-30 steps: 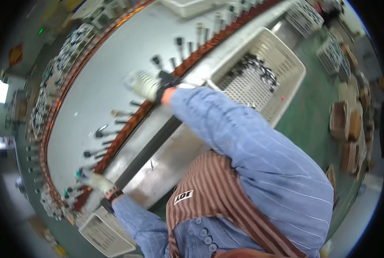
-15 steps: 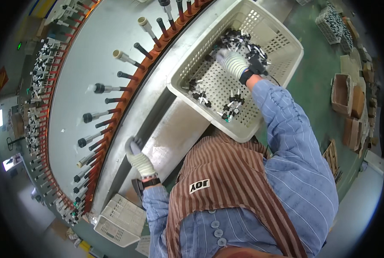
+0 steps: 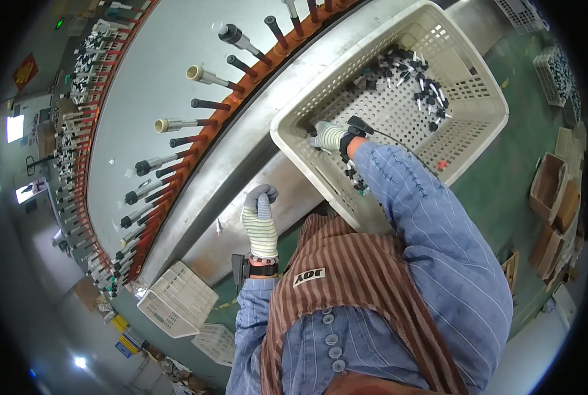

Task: Assembling small plastic components onto a circular production line conveyor.

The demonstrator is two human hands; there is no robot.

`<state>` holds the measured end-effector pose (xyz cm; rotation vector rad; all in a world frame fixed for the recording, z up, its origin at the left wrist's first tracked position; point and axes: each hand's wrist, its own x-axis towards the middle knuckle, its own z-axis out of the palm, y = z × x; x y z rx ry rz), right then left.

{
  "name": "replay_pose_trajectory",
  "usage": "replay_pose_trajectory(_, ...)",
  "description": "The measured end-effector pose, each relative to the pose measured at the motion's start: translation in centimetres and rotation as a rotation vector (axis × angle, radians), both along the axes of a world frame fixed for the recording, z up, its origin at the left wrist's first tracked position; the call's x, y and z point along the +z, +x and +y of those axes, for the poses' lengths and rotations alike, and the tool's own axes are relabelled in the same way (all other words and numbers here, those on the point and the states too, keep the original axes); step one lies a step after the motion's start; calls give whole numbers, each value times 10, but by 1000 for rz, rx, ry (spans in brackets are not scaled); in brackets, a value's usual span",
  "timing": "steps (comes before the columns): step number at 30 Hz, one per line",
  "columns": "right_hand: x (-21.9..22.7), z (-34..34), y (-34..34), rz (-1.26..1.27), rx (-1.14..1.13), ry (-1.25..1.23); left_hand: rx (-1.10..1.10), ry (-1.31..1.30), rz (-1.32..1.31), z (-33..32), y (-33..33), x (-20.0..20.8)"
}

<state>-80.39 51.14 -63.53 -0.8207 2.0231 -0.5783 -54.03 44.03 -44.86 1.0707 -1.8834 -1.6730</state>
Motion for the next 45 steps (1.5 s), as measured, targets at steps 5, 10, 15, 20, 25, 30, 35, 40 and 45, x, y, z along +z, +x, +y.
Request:
replay_pose_trajectory(5, -24, 14, -11, -169, 104, 102, -66, 12, 47, -1, -33, -5)
replay_pose_trajectory(10, 11, 54, -38, -516, -336, -289, -157, 13, 105, -3, -67, 9)
replay_pose_trajectory(15, 145, 82, -54, -647, -424, -604, -298, 210, 60, 3, -110, 18)
replay_pose_trajectory(20, 201, 80, -14, -218, -342, -781, -506, 718, 216, 40, -159, 14)
replay_pose_trajectory(25, 204, 72, 11, -754, -520, -920, -494, 686, 294, 22, -146, -12)
replay_pose_trajectory(30, 156, 67, 2, -499, -605, -886, -73, 353, 369, -60, -114, -17)
replay_pose_trajectory(35, 157, 59, 17, -658, -678, -881, 414, -374, 353, -168, -66, 41)
replay_pose_trajectory(40, 176, 23, 54, -793, -734, -950, 328, -444, 557, -218, -81, 39)
replay_pose_trajectory(45, 168, 18, 59, -728, -689, -990, 198, -676, 241, -235, -61, 4)
